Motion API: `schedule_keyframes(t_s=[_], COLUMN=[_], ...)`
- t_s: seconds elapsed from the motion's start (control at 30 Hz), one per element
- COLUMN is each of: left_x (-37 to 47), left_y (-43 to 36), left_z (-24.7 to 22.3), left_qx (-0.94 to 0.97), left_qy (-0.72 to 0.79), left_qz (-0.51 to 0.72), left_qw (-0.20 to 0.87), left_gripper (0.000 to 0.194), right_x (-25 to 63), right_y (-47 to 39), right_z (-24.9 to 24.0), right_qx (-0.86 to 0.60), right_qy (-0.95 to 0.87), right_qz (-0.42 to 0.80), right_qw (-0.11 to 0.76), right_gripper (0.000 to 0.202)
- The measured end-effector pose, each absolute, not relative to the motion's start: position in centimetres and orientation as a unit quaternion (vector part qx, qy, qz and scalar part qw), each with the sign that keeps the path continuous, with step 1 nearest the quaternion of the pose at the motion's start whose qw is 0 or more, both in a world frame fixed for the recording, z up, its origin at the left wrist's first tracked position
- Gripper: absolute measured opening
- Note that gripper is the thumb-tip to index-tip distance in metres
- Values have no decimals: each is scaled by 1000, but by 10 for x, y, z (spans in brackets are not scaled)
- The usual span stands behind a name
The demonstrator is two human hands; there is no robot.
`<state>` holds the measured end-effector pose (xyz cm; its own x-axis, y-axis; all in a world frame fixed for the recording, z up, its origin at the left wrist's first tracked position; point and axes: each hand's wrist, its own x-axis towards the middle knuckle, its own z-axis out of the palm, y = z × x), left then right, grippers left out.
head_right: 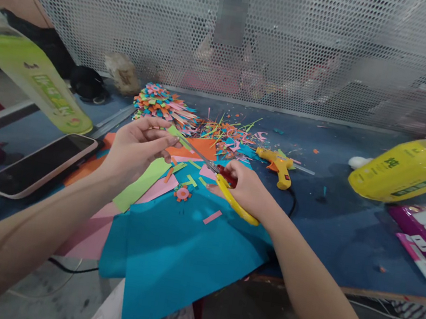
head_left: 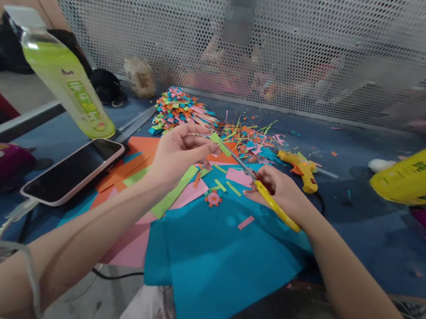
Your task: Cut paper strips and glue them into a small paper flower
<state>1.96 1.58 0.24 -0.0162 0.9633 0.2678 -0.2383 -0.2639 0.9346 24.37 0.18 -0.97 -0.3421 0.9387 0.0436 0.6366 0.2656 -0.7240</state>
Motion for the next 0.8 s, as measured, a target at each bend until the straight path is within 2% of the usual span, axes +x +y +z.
schedule_keyframes(t_s=[0.57, 0.8], left_x=[20, 19], left_y=[15, 17], left_z=[2, 0], left_qx=[505, 510], left_qy=[361, 336], left_qz=[610, 628], left_qw=[494, 483], left_gripper=[37, 35], right_x=[244, 247], right_y=[2, 2], right_z=[-9, -9], right_qx=[-527, -520], right_qy=[-758, -747], right_qz=[307, 348], right_qw=[229, 226], right_gripper=[33, 32])
